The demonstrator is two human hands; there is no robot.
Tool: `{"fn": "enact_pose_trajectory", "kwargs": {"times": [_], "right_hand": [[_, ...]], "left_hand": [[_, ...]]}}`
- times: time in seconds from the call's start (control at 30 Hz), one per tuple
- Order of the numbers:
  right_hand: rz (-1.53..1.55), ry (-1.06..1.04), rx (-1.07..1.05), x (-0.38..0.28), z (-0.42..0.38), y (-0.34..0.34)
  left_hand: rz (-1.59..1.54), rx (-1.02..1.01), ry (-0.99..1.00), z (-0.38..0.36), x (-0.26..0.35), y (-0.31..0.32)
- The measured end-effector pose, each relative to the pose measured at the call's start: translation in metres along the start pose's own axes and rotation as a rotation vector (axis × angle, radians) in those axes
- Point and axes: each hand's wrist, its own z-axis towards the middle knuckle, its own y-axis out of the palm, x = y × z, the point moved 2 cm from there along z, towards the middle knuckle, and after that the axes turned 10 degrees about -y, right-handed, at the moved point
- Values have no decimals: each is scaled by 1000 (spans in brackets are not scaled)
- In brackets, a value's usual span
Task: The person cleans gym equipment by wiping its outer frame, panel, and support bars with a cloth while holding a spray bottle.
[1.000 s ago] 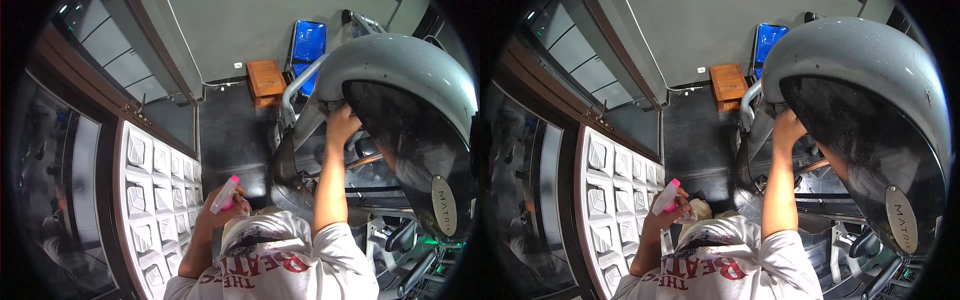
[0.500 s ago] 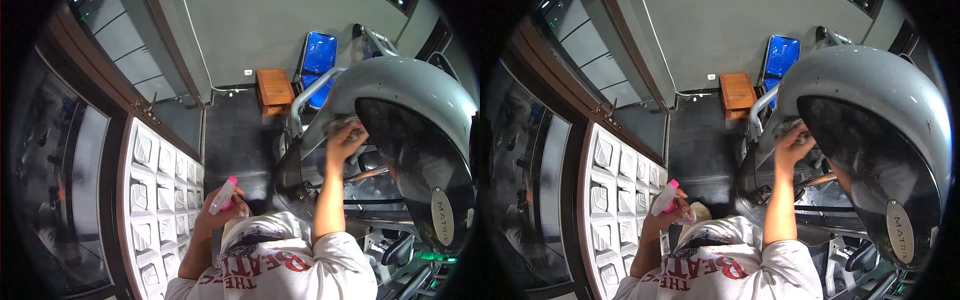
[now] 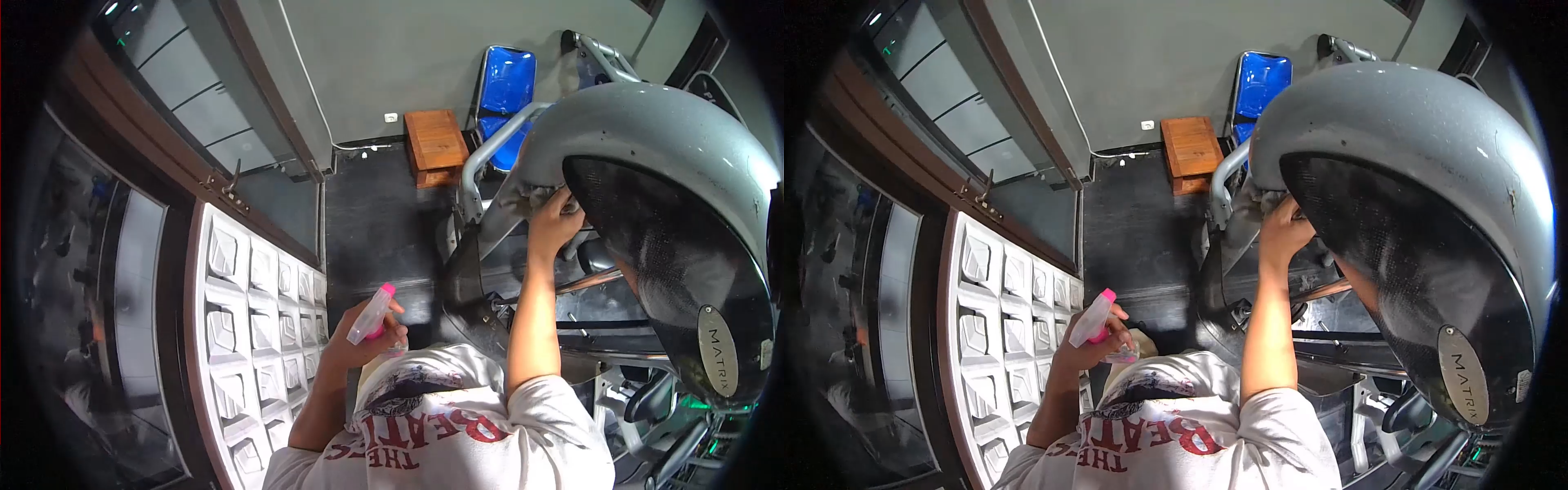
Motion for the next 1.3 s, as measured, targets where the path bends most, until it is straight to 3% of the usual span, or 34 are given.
{"fn": "enact_pose_trajectory", "kwargs": {"times": [0.1, 0.17, 0.23, 0.33, 0.43, 0.57, 0.6, 0.67, 0.83, 0.9, 0.97, 1.03, 1.13, 1.27, 1.3], "right_hand": [[-37, -59, 43, 4, 0, 3], [-109, 51, -83, 47, -27, 6], [-139, 136, -138, 45, -32, 1], [-71, -106, -14, 3, 6, -4], [-76, -236, -22, -11, 20, -8], [-21, 58, -170, 38, -45, -1], [110, 109, -159, 33, -55, 4], [39, 138, -208, 34, -50, 3], [139, -53, 27, -35, 6, -3], [44, -150, 10, -13, -6, -2], [38, 64, -90, 29, -40, 3], [35, 220, -169, 23, -36, 1], [-83, -78, 0, 1, 4, -3], [-29, -182, 81, 6, 4, 0], [-36, -73, 14, 22, -10, 0]], "left_hand": [[50, 0, -14, 5, 3, 1], [87, 7, -5, 5, 1, 0], [35, -18, -1, 5, -3, 3], [45, -23, -35, 11, 0, 6], [48, -41, -71, 11, 7, 12], [109, -44, 31, 18, 6, 10], [102, -41, 5, 18, 5, 12], [97, -33, -44, 21, 7, 16], [132, -56, -17, 14, 4, 12], [134, -56, -16, 10, 2, 8], [131, -50, -7, 4, -2, 4], [67, -14, -18, -3, 0, 3], [-43, 17, -61, -14, -4, -3], [-64, 22, -79, -13, -9, -3], [-40, 13, -65, -11, -8, -1]]}}
